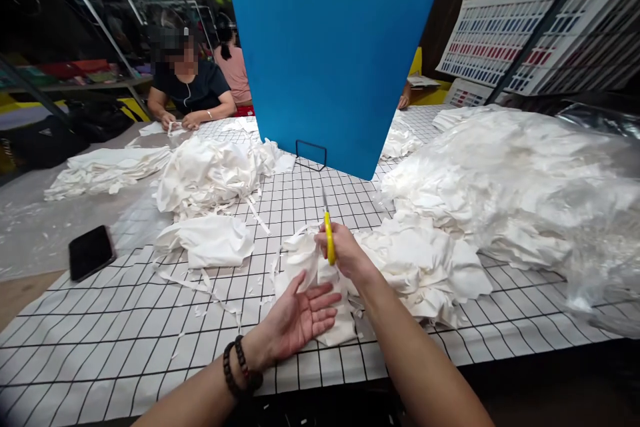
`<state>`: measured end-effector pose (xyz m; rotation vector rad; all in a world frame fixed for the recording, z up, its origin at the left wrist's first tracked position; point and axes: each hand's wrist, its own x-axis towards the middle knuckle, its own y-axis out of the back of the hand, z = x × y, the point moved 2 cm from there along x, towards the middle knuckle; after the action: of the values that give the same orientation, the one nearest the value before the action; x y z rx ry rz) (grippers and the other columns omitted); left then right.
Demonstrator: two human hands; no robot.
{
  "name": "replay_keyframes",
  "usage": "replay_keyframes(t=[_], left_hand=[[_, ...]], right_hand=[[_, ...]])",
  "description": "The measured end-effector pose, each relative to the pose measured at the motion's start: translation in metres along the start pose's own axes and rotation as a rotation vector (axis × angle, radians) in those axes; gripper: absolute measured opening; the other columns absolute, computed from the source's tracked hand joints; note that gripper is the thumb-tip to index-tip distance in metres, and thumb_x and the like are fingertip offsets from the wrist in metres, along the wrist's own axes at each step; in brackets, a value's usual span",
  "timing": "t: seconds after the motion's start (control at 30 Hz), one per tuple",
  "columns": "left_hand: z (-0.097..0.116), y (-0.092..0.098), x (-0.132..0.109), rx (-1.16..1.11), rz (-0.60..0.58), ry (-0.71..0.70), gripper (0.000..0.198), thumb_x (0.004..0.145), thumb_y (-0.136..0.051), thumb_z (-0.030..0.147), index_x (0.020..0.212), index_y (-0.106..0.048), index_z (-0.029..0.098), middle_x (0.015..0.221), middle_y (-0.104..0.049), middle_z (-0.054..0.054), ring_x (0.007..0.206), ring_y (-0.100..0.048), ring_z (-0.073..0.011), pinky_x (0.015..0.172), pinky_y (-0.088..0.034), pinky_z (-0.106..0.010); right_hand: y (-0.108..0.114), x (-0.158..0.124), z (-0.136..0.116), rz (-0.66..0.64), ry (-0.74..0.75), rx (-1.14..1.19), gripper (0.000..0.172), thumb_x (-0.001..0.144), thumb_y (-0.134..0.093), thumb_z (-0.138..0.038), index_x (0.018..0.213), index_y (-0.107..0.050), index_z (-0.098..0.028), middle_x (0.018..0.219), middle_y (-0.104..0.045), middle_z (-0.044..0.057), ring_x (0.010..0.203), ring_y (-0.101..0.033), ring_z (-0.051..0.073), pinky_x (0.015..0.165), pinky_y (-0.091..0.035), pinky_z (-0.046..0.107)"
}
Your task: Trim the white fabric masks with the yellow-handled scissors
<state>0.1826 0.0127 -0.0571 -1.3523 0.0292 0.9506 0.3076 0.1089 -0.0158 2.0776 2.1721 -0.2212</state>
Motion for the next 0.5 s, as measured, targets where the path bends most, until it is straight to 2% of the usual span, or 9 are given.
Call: replay_keyframes(t=[0.07, 0.13, 0.2, 0.3, 0.4, 0.5], left_hand=[[0.004, 0.000, 0.010, -0.102, 0.057, -0.103, 0.055, 0.084, -0.058, 0.057, 0.116, -0.056, 0.012, 0.115, -0.065, -0.015, 0.080, -0.070, -0.0207, 0.073, -0.057, -0.033], [0.014, 0.000, 0.015, -0.145, 0.149, -0.218, 0.039, 0.086, -0.063, 0.044, 0.111, -0.058, 0.014, 0.112, -0.067, -0.012, 0.079, -0.070, -0.0190, 0.072, -0.058, -0.032], [0.028, -0.001, 0.014, -0.156, 0.260, -0.331, 0.025, 0.087, -0.065, 0.032, 0.101, -0.061, 0.012, 0.103, -0.069, -0.012, 0.074, -0.070, -0.0170, 0.067, -0.059, -0.029], [0.048, -0.003, 0.003, -0.161, 0.349, -0.479, 0.015, 0.090, -0.060, 0.025, 0.093, -0.060, 0.011, 0.095, -0.071, -0.012, 0.077, -0.071, -0.0172, 0.070, -0.060, -0.027], [0.053, -0.007, -0.013, -0.184, 0.325, -0.549, 0.016, 0.092, -0.057, 0.027, 0.100, -0.059, 0.013, 0.106, -0.070, -0.014, 0.091, -0.071, -0.0210, 0.078, -0.061, -0.032], [0.034, -0.013, -0.025, -0.226, 0.223, -0.448, 0.022, 0.089, -0.059, 0.020, 0.109, -0.058, 0.011, 0.122, -0.065, -0.017, 0.104, -0.068, -0.0254, 0.085, -0.060, -0.037]], right_hand=[[0.009, -0.015, -0.007, -0.021, 0.014, 0.145, 0.020, 0.067, -0.065, -0.030, 0.076, -0.049, -0.022, 0.058, -0.040, -0.008, 0.049, -0.037, 0.009, 0.052, -0.037, 0.026], [0.015, -0.032, -0.011, -0.007, 0.036, 0.258, 0.020, 0.069, -0.065, -0.033, 0.077, -0.051, -0.022, 0.063, -0.041, -0.007, 0.050, -0.035, 0.009, 0.054, -0.039, 0.026], [0.021, -0.048, -0.011, 0.036, 0.065, 0.392, 0.018, 0.071, -0.065, -0.033, 0.075, -0.051, -0.022, 0.068, -0.042, -0.006, 0.051, -0.033, 0.008, 0.055, -0.040, 0.026], [0.025, -0.072, -0.006, 0.081, 0.081, 0.696, 0.014, 0.072, -0.067, -0.024, 0.071, -0.054, -0.021, 0.073, -0.045, -0.005, 0.051, -0.032, 0.006, 0.056, -0.040, 0.023], [0.021, -0.098, 0.004, 0.084, 0.054, 0.851, 0.013, 0.072, -0.070, -0.017, 0.072, -0.058, -0.020, 0.074, -0.047, -0.004, 0.052, -0.036, 0.005, 0.057, -0.041, 0.023], [0.010, -0.126, 0.018, 0.075, 0.043, 0.841, 0.015, 0.073, -0.072, -0.017, 0.076, -0.058, -0.023, 0.074, -0.050, -0.004, 0.054, -0.044, 0.007, 0.057, -0.041, 0.025]])
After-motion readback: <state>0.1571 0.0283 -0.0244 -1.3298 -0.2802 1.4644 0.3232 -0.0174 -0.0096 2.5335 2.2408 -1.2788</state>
